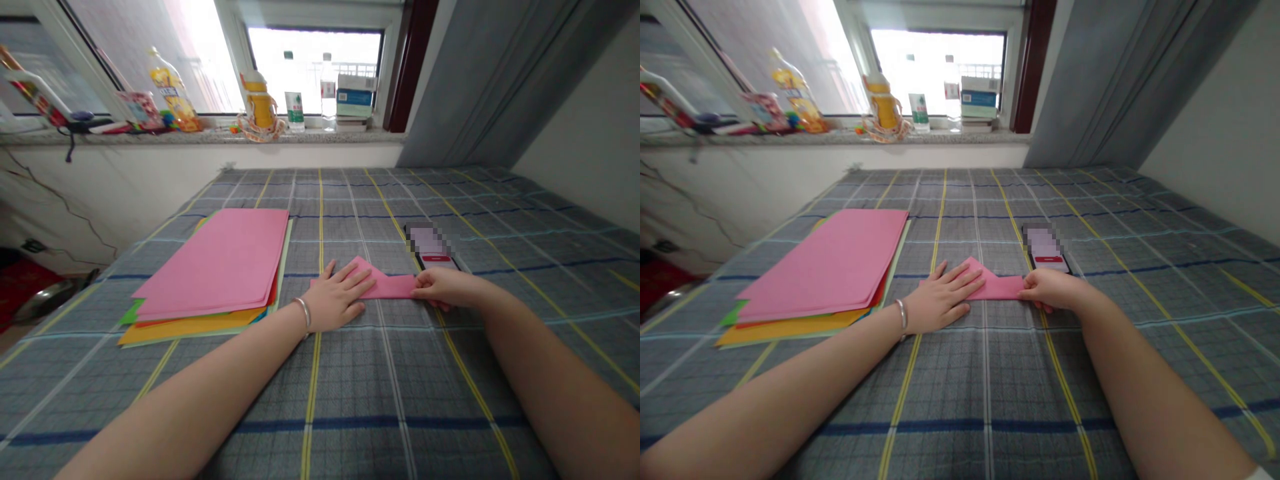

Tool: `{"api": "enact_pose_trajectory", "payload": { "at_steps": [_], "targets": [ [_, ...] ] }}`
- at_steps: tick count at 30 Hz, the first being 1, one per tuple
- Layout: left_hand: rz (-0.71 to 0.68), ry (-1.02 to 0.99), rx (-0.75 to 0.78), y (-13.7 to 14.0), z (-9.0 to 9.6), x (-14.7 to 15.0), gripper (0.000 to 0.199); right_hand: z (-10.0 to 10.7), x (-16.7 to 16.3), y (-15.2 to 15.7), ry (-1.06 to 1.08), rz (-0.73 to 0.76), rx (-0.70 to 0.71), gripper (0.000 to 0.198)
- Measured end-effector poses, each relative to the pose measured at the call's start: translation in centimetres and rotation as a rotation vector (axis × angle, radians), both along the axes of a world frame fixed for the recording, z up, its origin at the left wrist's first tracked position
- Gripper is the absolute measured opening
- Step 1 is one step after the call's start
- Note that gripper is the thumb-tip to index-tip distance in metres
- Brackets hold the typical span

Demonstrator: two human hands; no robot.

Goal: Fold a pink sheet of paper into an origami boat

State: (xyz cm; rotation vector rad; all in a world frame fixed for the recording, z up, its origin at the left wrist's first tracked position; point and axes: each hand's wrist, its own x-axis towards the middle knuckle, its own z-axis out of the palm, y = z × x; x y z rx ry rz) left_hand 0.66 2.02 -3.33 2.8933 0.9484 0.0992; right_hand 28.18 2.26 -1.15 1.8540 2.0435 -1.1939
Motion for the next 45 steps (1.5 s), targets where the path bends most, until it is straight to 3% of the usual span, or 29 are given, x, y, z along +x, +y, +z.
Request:
{"api": "enact_pose_trajectory", "payload": {
  "at_steps": [12,17,20,22,25,29,33,40,45],
  "targets": [
    [0.011,-0.007,0.016,-0.2,-0.1,-0.1,0.057,1.2,-0.4,-0.8,-0.104,0.038,0.057,0.019],
    [0.020,-0.024,0.024,-0.3,-0.2,-0.1,0.059,1.3,-0.4,-0.7,0.006,-0.166,0.131,0.011],
    [0.024,-0.036,0.039,-0.3,-0.3,-0.1,0.061,1.0,-1.1,-0.5,0.056,-0.274,0.256,0.020],
    [0.024,-0.039,0.049,-0.3,-0.4,-0.1,0.061,0.5,-1.9,-0.5,0.046,-0.282,0.446,0.026],
    [0.026,-0.042,0.064,-0.2,-0.4,-0.1,0.062,-0.4,-3.2,-0.5,0.049,-0.186,0.715,0.032],
    [0.027,-0.031,0.061,-0.1,-0.5,-0.1,0.066,-1.5,-4.4,-0.4,0.029,0.034,0.849,0.025],
    [0.030,-0.031,0.064,0.0,-0.6,-0.1,0.066,-2.2,-4.5,0.2,-0.005,0.119,0.876,0.022],
    [0.026,-0.053,0.070,0.0,-0.5,-0.2,0.066,-2.3,-4.5,0.5,-0.009,0.077,0.781,0.017],
    [-0.120,-0.041,0.078,0.0,0.1,-0.7,0.060,-2.3,-4.6,0.4,0.018,0.056,0.780,0.016]
  ]
}}
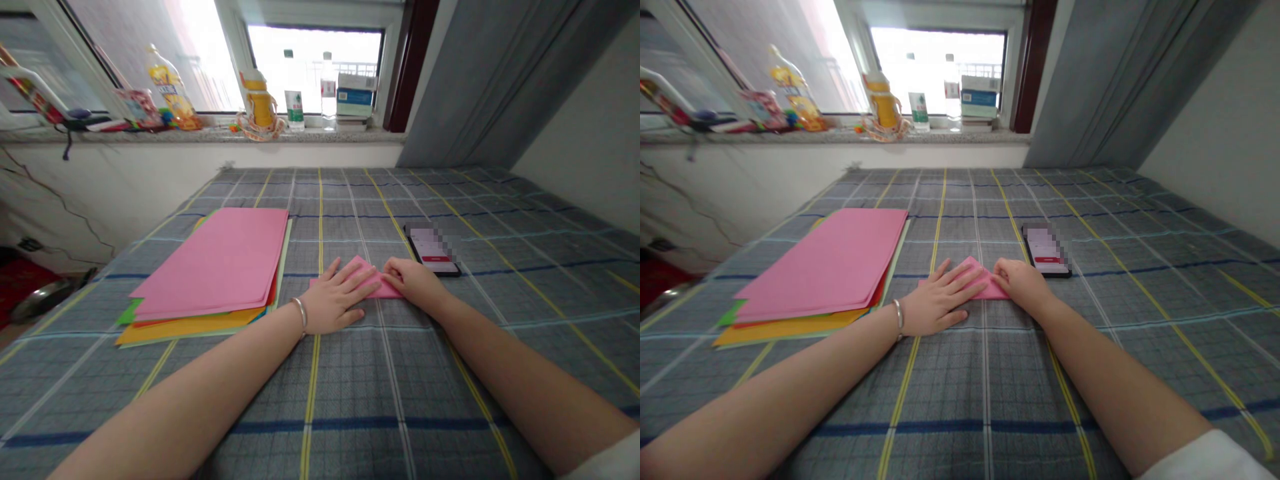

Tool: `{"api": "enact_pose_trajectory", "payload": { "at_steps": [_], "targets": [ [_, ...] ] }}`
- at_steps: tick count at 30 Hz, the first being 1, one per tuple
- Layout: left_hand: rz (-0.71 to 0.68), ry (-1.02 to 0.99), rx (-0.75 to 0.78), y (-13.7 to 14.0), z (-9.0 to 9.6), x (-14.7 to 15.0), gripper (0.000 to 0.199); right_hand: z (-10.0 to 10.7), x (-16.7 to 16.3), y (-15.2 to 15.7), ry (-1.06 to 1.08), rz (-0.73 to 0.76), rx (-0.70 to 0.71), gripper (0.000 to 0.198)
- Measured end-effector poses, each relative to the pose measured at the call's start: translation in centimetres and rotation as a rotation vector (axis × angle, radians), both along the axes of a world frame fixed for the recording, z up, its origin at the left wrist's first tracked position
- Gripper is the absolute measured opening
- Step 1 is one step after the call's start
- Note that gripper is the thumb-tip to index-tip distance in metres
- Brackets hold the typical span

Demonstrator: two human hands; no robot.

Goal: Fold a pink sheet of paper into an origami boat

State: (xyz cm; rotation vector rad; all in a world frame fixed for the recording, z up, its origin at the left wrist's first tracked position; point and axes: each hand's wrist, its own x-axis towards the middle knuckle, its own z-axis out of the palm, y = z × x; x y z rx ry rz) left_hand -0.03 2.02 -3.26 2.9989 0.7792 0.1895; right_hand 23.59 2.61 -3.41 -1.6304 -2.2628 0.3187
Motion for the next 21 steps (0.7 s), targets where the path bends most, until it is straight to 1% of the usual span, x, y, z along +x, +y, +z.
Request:
{"api": "enact_pose_trajectory", "payload": {
  "at_steps": [3,6,10,13,15,17,21],
  "targets": [
    [-0.093,0.020,-0.031,0.0,0.4,-0.3,0.054,0.0,0.0,0.0,-0.006,-0.001,-0.001,0.015],
    [-0.116,0.010,-0.051,0.0,0.5,-0.3,0.055,0.1,0.0,-0.1,-0.025,0.000,0.010,0.013],
    [-0.105,-0.001,-0.050,-0.1,0.4,-0.2,0.055,0.4,0.0,-0.4,-0.057,0.057,0.122,0.013],
    [-0.091,-0.009,-0.052,-0.1,0.3,-0.1,0.057,0.4,-0.1,-0.9,-0.033,0.129,0.217,0.011],
    [-0.088,-0.008,-0.055,-0.1,0.3,-0.1,0.058,0.3,-0.3,-1.3,-0.011,0.178,0.240,0.017],
    [-0.086,-0.007,-0.058,0.0,0.2,-0.1,0.059,0.0,-0.6,-1.8,-0.016,0.195,0.220,0.024],
    [-0.078,-0.008,-0.062,0.1,0.1,-0.2,0.061,-0.6,-0.9,-2.2,-0.083,0.132,0.095,0.033]
  ]
}}
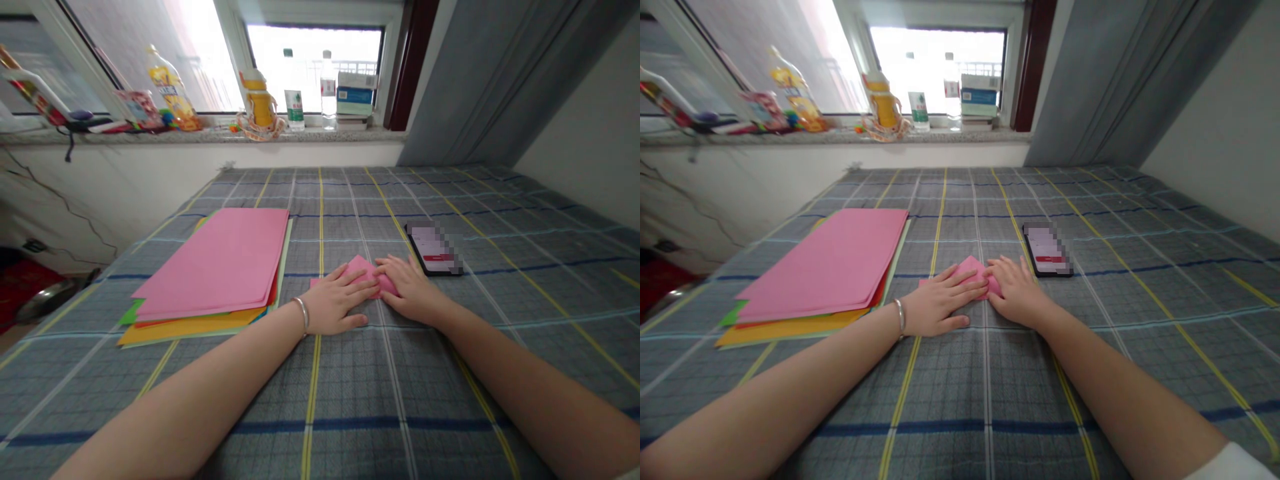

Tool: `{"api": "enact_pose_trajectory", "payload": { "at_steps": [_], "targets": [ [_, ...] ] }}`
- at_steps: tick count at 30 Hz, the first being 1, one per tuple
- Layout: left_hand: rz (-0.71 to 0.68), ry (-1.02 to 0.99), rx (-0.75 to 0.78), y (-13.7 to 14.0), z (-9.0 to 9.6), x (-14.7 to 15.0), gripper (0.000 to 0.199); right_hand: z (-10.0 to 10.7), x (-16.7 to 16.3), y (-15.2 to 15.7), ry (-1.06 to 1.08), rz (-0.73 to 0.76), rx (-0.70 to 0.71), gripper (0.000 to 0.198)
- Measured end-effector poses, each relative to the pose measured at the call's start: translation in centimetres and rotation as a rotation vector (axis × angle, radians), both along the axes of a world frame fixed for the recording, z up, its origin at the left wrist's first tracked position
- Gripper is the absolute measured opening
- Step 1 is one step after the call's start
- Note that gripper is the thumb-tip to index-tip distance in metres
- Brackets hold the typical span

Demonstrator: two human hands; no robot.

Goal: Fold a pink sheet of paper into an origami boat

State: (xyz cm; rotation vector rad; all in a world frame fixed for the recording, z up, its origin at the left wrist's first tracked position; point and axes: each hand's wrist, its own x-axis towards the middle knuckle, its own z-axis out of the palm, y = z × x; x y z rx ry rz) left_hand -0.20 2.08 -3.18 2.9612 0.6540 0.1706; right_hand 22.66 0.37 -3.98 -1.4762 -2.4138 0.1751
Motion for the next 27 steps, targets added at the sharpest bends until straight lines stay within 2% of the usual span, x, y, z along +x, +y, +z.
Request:
{"api": "enact_pose_trajectory", "payload": {
  "at_steps": [7,19,27],
  "targets": [
    [-0.037,-0.016,-0.009,0.1,0.1,-0.2,0.055,-0.6,0.7,0.8,-0.005,-0.032,-0.131,0.044],
    [-0.052,-0.001,0.021,0.2,0.3,-0.1,0.049,-1.1,2.6,1.7,0.009,-0.046,-0.235,0.064],
    [-0.053,0.011,0.013,0.3,0.2,-0.1,0.047,-1.5,4.2,2.1,0.042,0.011,-0.275,0.081]
  ]
}}
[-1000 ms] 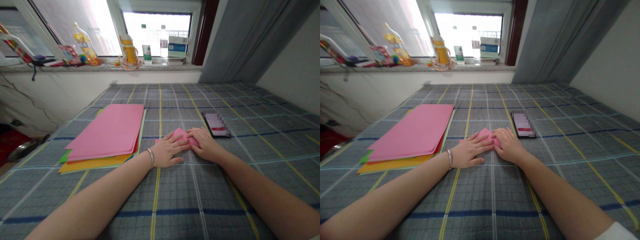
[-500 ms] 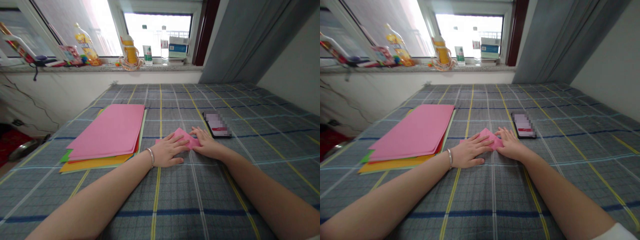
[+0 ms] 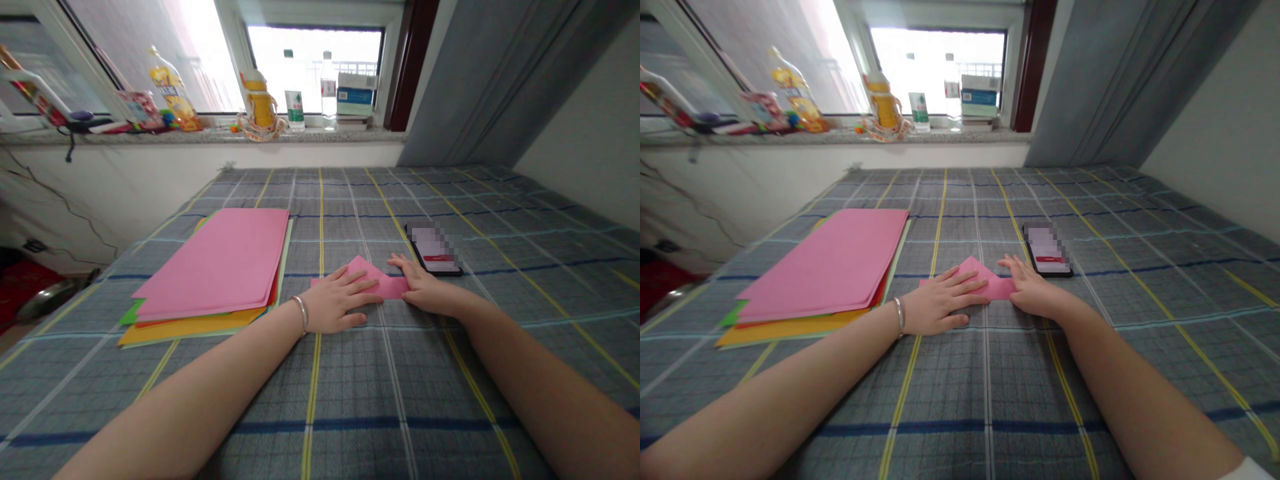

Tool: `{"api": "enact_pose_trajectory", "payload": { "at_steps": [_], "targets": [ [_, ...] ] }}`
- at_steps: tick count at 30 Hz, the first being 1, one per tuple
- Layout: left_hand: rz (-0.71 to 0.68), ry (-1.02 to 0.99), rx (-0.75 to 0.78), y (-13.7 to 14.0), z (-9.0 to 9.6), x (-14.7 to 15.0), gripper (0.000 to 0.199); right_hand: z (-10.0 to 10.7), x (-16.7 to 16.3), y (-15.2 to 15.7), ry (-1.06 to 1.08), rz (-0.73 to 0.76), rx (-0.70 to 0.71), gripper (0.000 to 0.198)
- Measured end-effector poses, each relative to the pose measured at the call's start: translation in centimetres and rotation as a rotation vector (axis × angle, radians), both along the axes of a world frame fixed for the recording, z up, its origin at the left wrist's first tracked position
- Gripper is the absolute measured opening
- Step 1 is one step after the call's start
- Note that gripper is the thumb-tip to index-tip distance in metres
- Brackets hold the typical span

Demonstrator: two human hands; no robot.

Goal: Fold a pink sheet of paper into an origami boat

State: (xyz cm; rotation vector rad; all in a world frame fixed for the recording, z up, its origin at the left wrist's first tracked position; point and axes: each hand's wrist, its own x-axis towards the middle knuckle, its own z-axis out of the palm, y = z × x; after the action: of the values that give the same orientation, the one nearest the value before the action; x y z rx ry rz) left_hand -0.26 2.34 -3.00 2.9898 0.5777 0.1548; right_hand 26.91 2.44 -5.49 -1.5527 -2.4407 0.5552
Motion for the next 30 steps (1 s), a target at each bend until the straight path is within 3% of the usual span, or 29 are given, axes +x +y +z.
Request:
{"api": "enact_pose_trajectory", "payload": {
  "at_steps": [7,20,25,30],
  "targets": [
    [-0.016,-0.008,-0.021,0.2,-0.1,-0.1,0.047,0.4,0.7,-0.1,0.038,0.037,-0.043,0.089],
    [0.001,0.017,-0.073,0.2,0.3,-0.1,0.045,1.8,1.2,-0.3,0.058,0.082,-0.079,0.084],
    [-0.005,0.002,-0.059,0.1,0.3,0.0,0.046,2.3,0.0,-0.1,0.244,-0.030,0.070,0.072],
    [-0.015,-0.018,-0.001,0.2,-0.1,0.0,0.047,1.7,-3.6,-1.1,0.009,0.029,0.278,0.056]
  ]
}}
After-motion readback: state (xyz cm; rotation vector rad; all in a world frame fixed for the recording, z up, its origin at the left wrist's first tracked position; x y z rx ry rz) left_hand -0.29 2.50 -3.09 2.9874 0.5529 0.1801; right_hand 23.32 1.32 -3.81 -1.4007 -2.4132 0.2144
